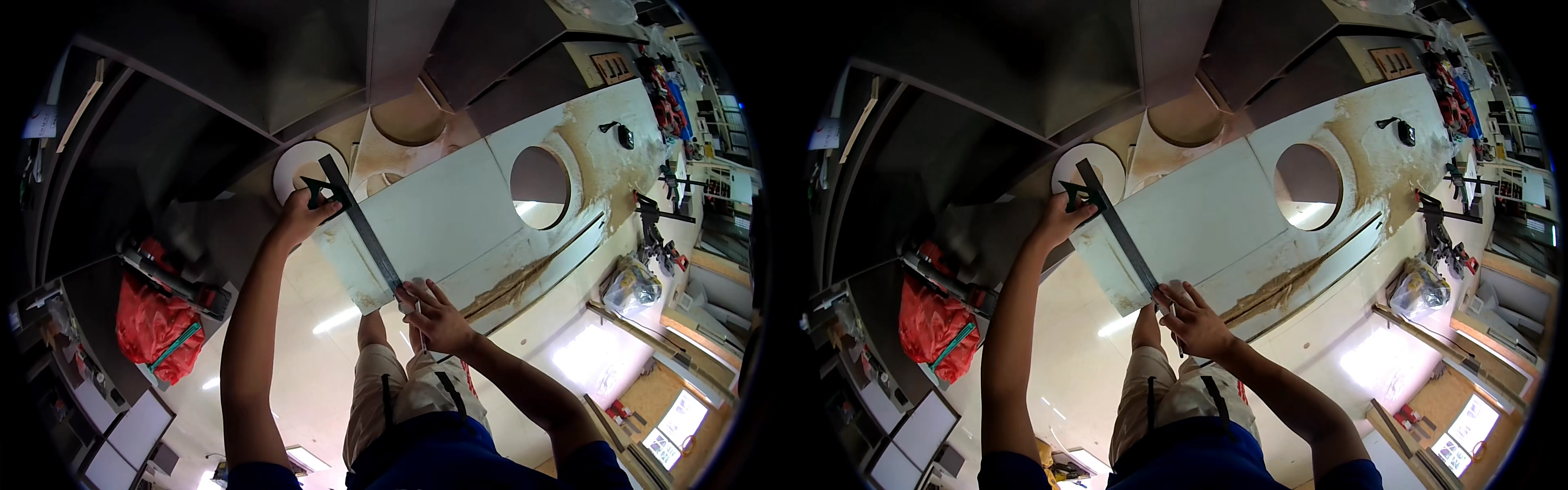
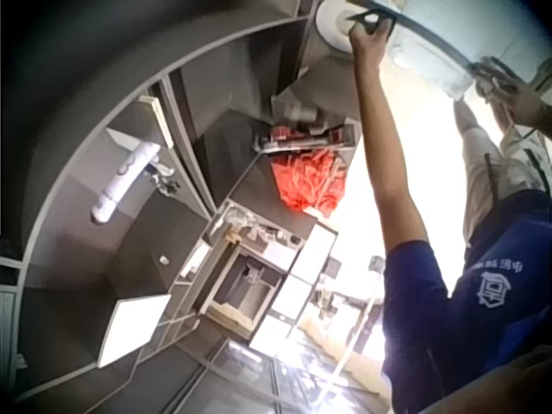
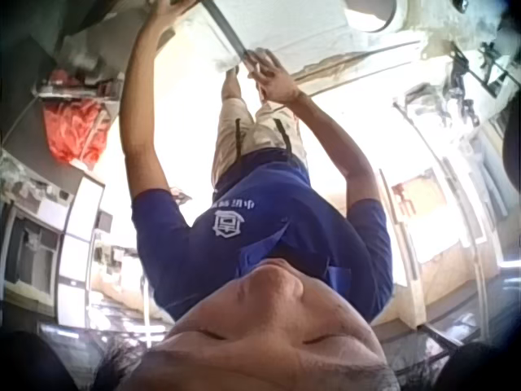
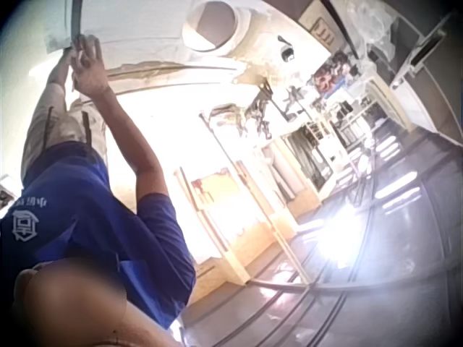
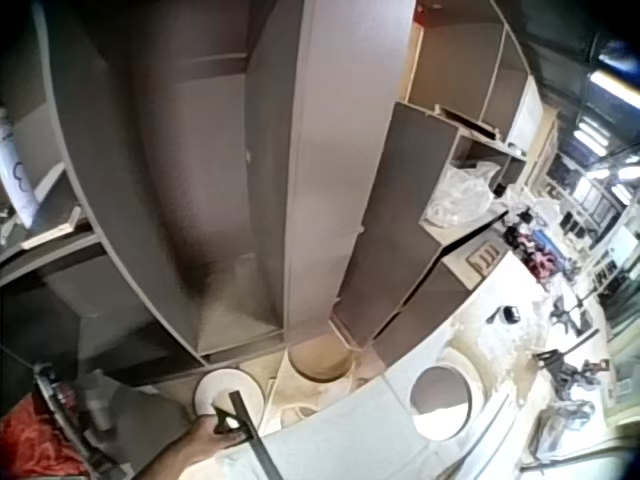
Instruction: The person marks a straight line on a large white laminate countertop using a speed square and pencil, then uses a handheld circular saw to cut along the marked line. The person handles the square, pencil, and saw during the process.
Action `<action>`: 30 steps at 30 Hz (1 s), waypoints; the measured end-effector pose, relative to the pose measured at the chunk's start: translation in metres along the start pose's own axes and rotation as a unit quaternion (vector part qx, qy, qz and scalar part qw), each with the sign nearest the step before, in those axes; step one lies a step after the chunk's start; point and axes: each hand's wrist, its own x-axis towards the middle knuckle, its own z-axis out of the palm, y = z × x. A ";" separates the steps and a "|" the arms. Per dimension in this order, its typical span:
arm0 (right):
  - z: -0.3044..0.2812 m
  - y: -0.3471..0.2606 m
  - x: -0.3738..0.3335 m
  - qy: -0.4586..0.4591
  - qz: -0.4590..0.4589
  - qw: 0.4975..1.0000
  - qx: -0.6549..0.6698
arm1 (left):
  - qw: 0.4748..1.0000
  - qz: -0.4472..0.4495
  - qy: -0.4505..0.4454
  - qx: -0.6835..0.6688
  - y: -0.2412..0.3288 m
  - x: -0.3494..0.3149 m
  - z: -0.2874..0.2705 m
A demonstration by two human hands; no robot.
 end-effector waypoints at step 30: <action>-0.040 0.038 0.082 0.248 0.179 0.891 0.335 | 1.000 0.008 -0.010 0.000 -0.008 -0.002 -0.003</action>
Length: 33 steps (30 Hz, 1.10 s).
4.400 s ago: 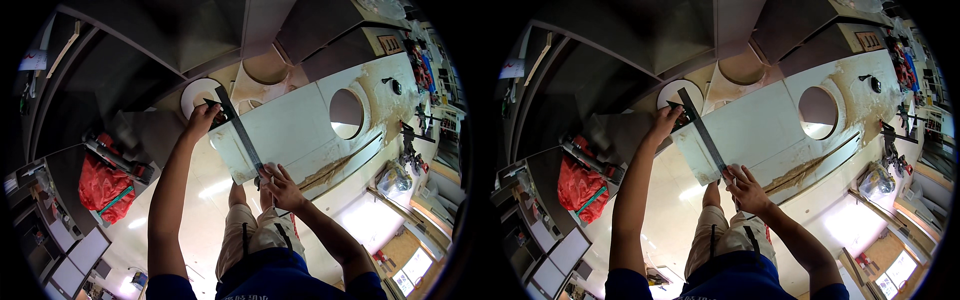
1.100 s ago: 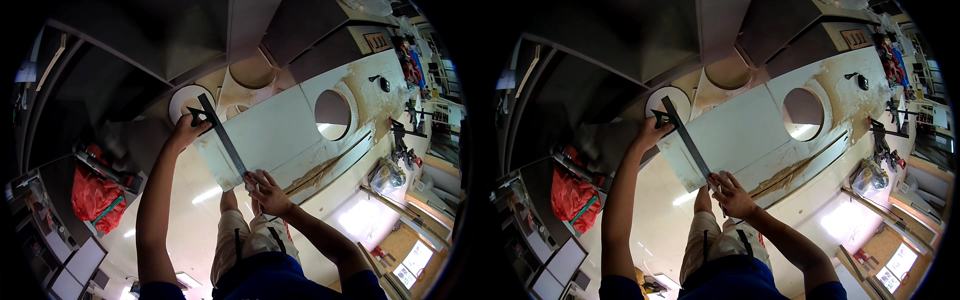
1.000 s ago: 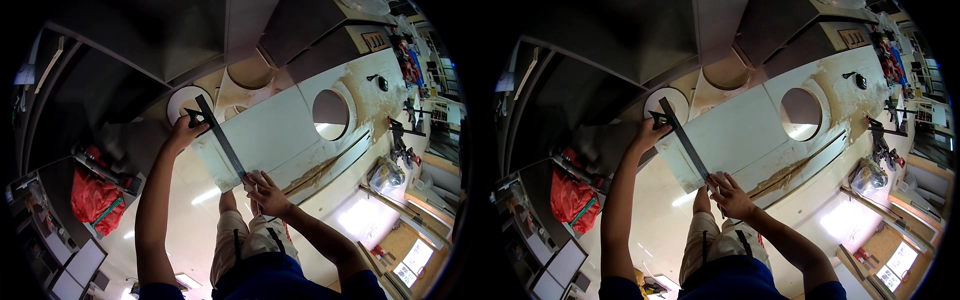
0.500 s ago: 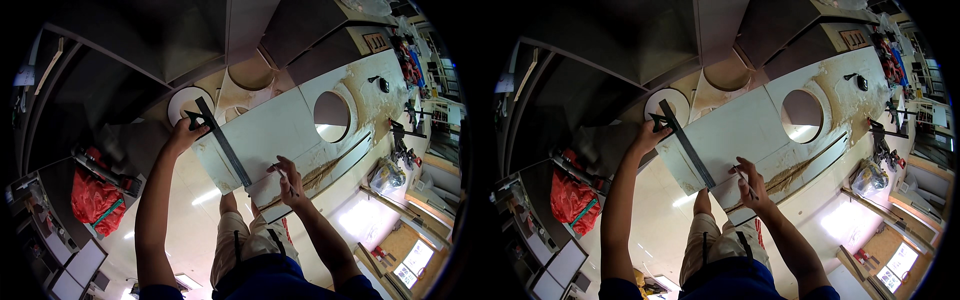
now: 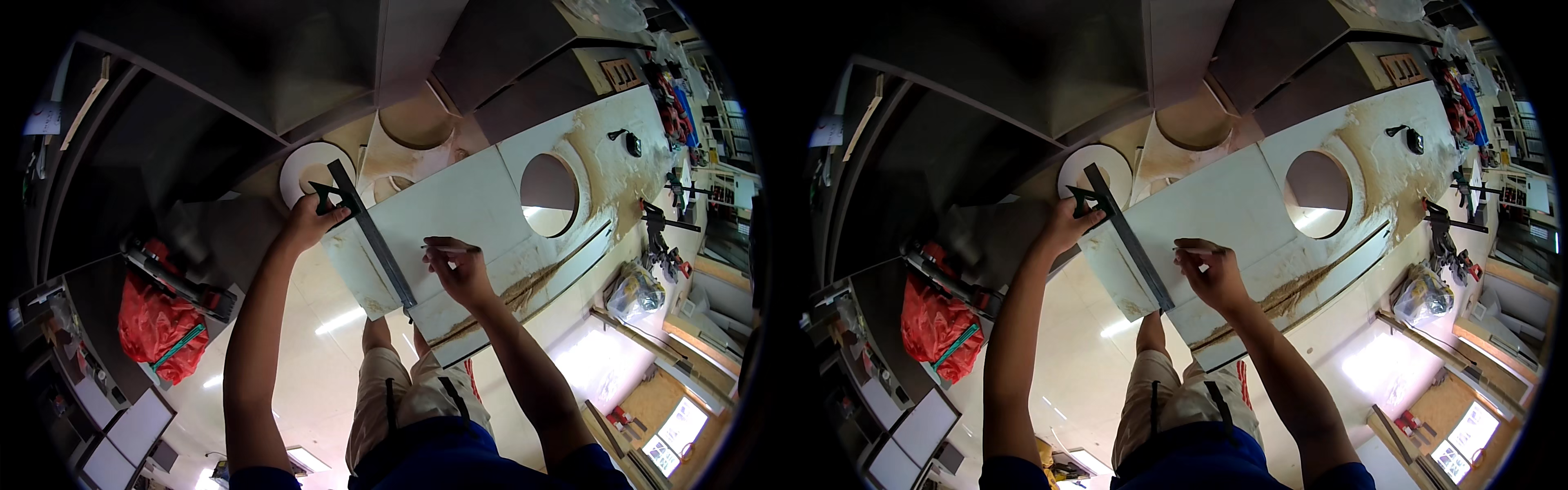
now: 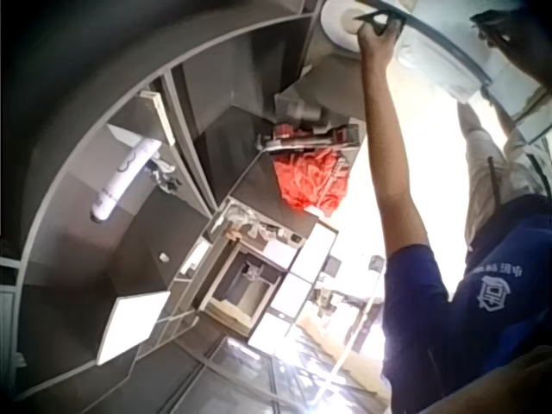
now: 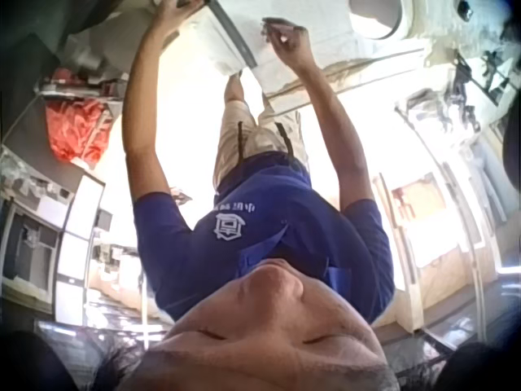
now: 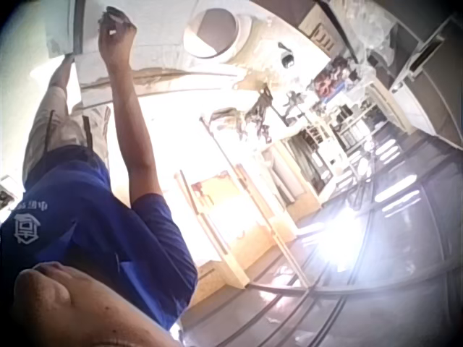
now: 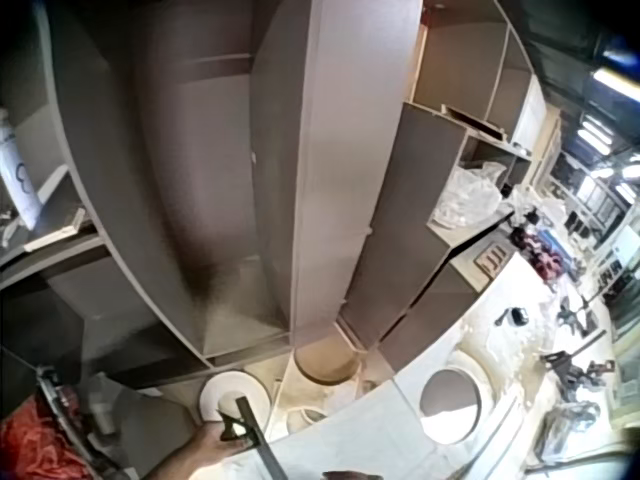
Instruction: The person marks a straight line on a large white laminate countertop using a speed square and pencil, then uses a handheld circular saw to cut along the marked line. The person handles the square, pencil, and saw during the process.
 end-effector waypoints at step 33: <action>0.057 0.030 0.093 -0.046 0.010 0.998 -0.037 | 1.000 -0.020 0.021 0.007 0.022 -0.006 0.006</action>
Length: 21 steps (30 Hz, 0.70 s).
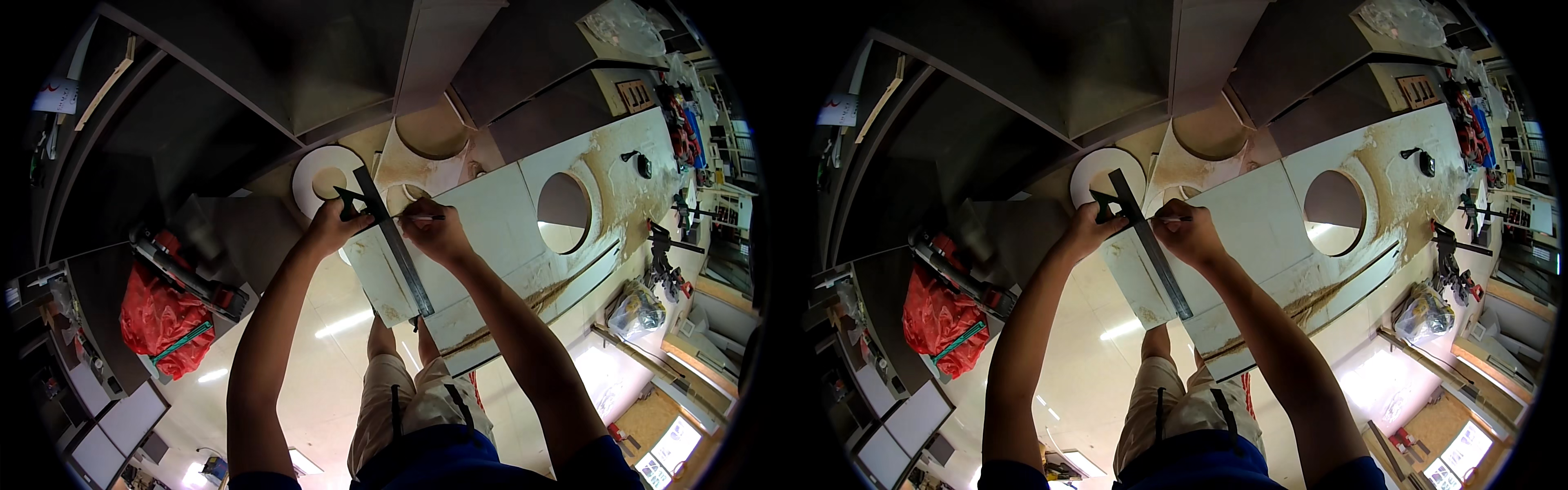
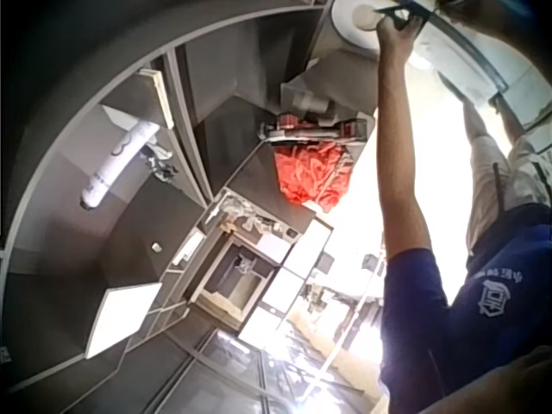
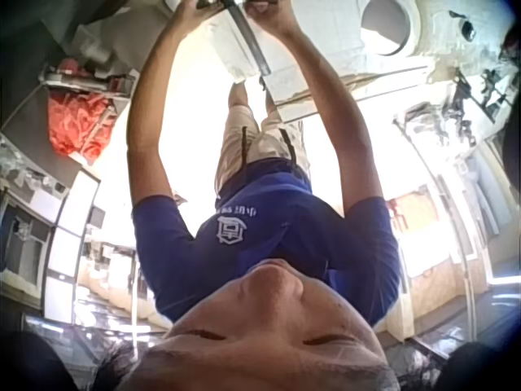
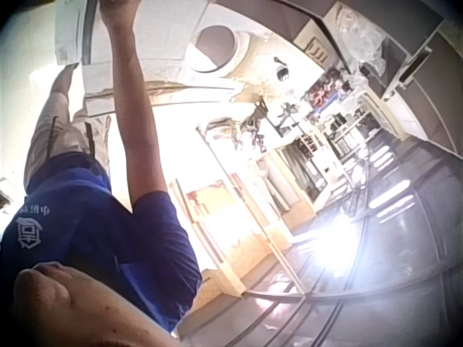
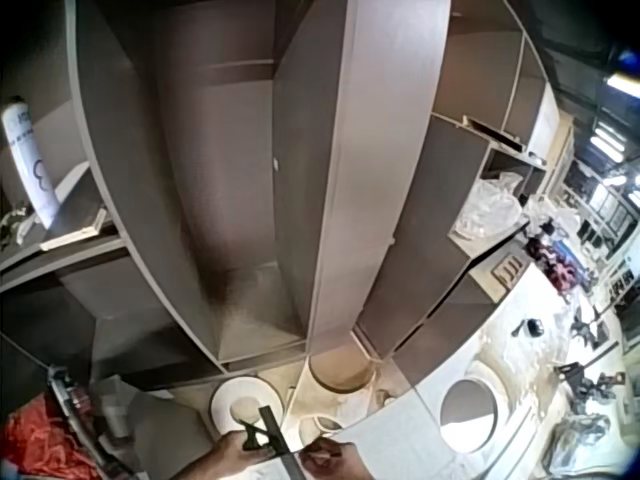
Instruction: The person marks a straight line on a large white laminate countertop using a speed square and pencil, then uses a handheld circular saw to cut along the marked line. The person handles the square, pencil, and saw during the process.
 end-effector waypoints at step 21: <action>-0.010 -0.024 -0.008 -0.042 0.042 0.996 0.066 | 1.000 -0.001 -0.014 -0.017 -0.007 0.002 -0.002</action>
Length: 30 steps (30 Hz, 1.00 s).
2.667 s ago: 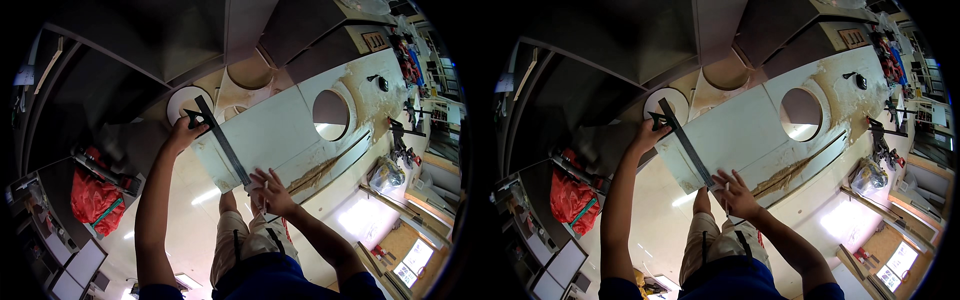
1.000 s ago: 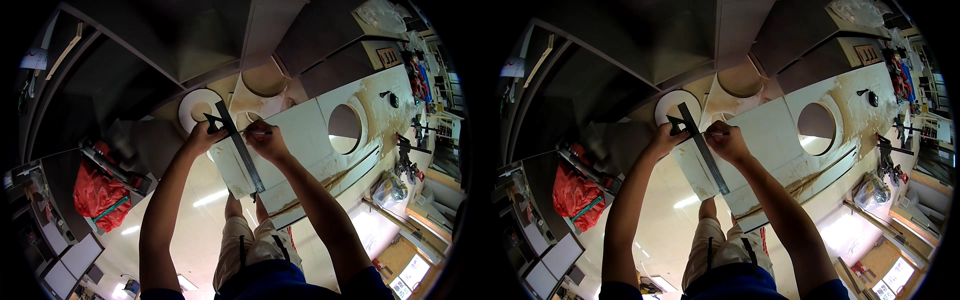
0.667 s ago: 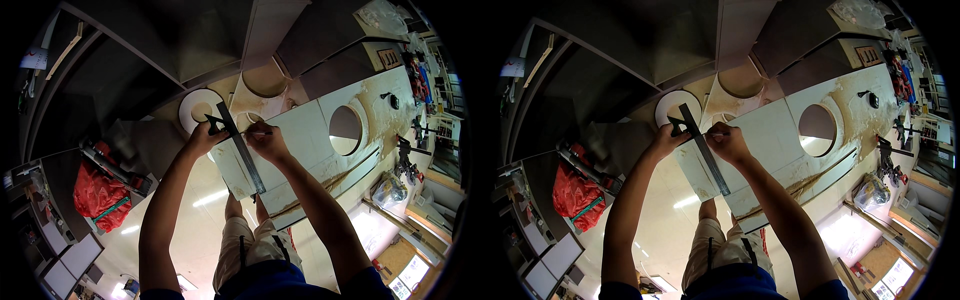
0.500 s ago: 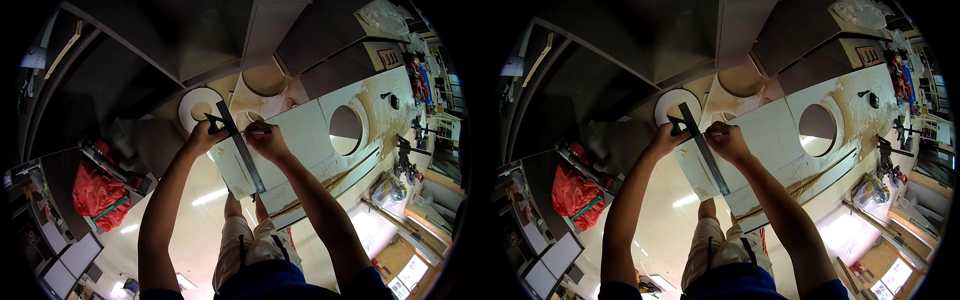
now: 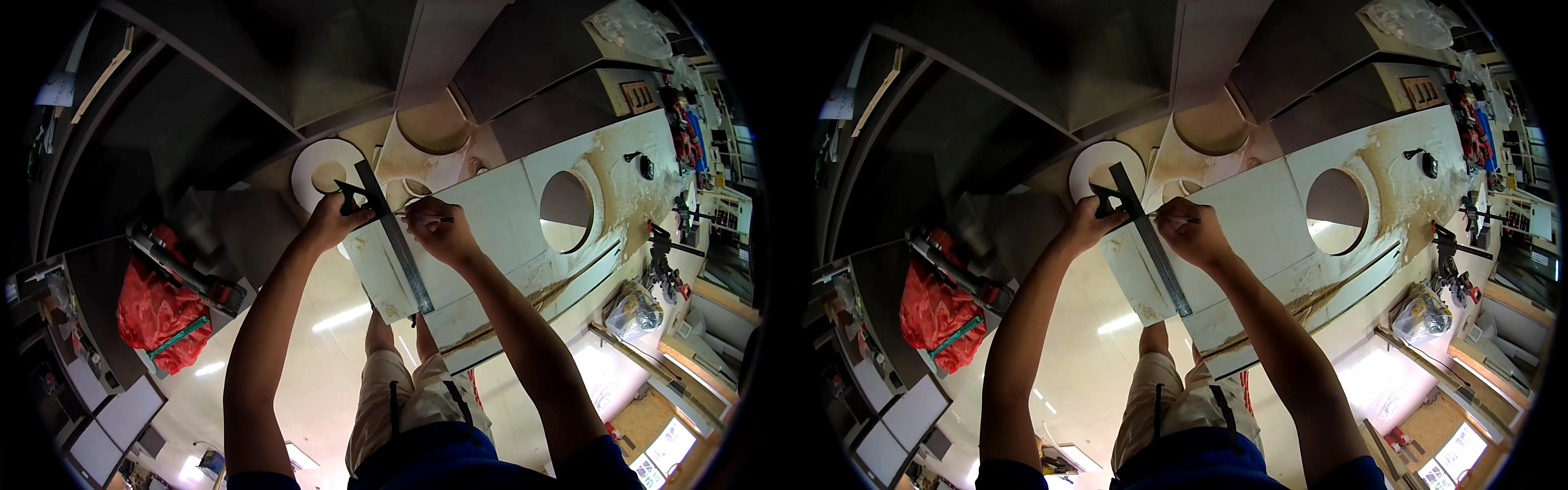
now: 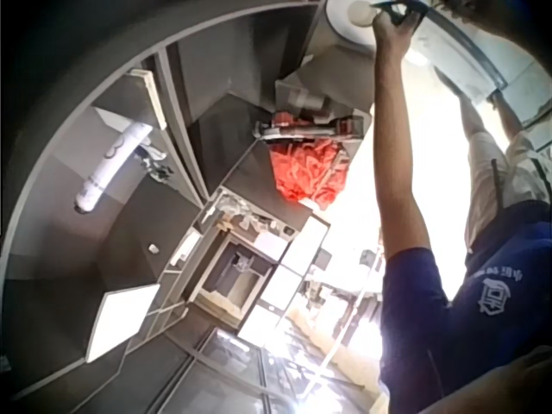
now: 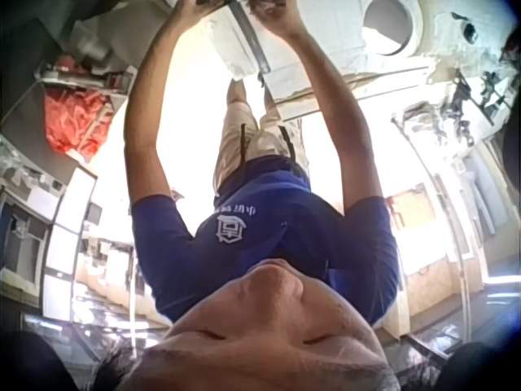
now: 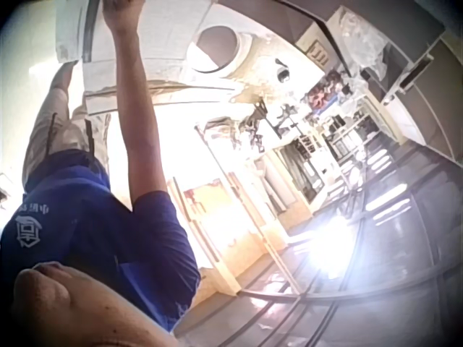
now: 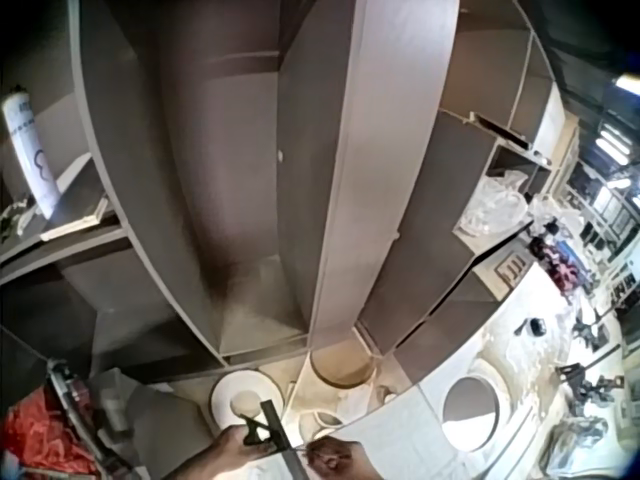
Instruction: The person marks a straight line on a large white laminate countertop using a speed square and pencil, then uses a handheld circular saw to cut along the marked line. The person handles the square, pencil, and saw during the process.
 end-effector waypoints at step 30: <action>0.016 -0.006 -0.017 -0.006 -0.197 0.959 -0.206 | 1.000 -0.002 -0.006 0.016 0.011 0.003 0.004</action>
